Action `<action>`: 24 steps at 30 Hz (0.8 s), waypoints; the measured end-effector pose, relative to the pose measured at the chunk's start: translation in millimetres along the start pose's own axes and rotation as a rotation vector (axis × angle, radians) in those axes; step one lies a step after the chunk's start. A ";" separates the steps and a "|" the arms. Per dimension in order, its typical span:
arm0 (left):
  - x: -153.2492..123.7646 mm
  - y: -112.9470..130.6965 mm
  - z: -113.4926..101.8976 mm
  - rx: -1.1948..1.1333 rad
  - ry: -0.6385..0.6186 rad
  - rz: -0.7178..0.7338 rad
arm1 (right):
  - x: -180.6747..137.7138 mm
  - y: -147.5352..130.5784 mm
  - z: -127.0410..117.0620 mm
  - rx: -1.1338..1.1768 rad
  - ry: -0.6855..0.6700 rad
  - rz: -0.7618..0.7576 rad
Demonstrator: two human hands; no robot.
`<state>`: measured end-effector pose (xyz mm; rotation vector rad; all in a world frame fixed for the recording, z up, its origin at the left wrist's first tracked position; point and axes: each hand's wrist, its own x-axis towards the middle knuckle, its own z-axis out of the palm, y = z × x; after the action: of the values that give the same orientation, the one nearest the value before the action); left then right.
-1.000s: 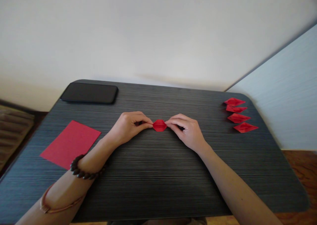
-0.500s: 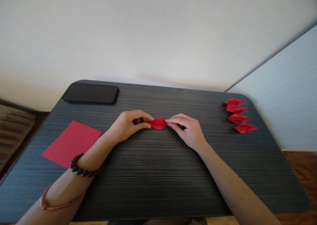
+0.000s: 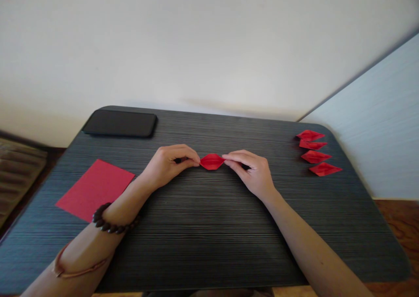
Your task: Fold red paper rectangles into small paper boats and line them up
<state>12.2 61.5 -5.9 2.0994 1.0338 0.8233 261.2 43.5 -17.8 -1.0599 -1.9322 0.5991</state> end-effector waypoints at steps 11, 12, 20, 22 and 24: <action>-1.5 9.2 0.8 0.083 0.082 -0.092 | -0.6 -3.6 -1.3 -0.007 -0.007 0.029; -2.0 9.5 1.2 0.085 0.087 -0.105 | -0.6 -4.1 -1.2 -0.016 -0.013 0.028; -1.6 11.2 1.1 0.074 0.057 -0.094 | 0.1 -4.4 0.0 -0.010 -0.001 0.035; -0.9 10.2 0.7 0.069 0.055 -0.090 | -0.4 -3.8 0.0 -0.007 0.012 0.033; -0.4 8.3 0.7 0.056 0.053 -0.091 | -0.9 -3.4 -0.1 -0.005 0.030 0.031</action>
<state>16.1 57.0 -0.1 2.0703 1.1846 0.8174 260.1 41.0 -15.7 -1.0978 -1.8951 0.5920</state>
